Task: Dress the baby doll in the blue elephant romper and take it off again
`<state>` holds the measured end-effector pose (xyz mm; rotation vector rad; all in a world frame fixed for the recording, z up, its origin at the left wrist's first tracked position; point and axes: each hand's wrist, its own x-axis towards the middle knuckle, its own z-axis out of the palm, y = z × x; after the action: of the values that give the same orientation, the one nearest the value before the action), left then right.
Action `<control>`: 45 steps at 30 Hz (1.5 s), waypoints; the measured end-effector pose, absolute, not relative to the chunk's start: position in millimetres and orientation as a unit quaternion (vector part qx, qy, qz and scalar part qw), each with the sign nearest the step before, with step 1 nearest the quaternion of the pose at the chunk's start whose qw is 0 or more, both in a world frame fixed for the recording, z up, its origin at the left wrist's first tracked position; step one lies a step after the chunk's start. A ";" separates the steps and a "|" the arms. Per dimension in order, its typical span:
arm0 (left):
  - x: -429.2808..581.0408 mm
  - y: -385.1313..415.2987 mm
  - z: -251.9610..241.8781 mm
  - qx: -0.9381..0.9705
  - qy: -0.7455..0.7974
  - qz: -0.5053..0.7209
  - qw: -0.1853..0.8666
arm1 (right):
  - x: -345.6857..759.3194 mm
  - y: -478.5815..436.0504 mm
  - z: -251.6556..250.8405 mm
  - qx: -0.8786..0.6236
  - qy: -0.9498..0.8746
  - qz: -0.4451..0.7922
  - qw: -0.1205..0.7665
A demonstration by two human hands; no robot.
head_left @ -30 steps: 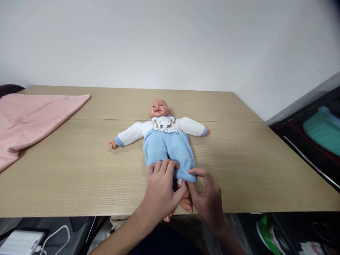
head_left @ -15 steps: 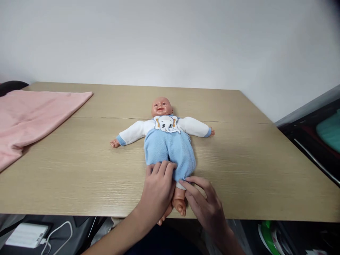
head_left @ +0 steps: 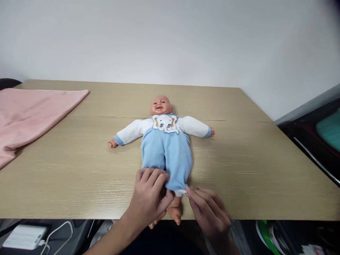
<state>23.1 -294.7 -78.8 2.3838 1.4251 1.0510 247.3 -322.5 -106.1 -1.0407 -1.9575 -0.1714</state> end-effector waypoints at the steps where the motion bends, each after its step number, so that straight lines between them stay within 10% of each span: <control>1: 23.1 -295.1 -79.2 0.799 0.481 0.350 0.086 | 246.3 -323.4 -107.0 -0.415 -0.788 -0.068 0.450; 28: 7.3 -300.4 -66.1 0.764 0.509 0.334 0.212 | 205.0 -329.4 -107.7 -0.457 -0.740 0.009 0.493; 45: 4.3 -298.7 -73.8 0.796 0.489 0.336 0.118 | 194.2 -325.5 -112.3 -0.464 -0.731 0.007 0.500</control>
<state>4.3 -298.7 -73.8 2.3294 1.4300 0.9827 194.2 -325.5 -112.3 -1.1213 -1.7678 0.0174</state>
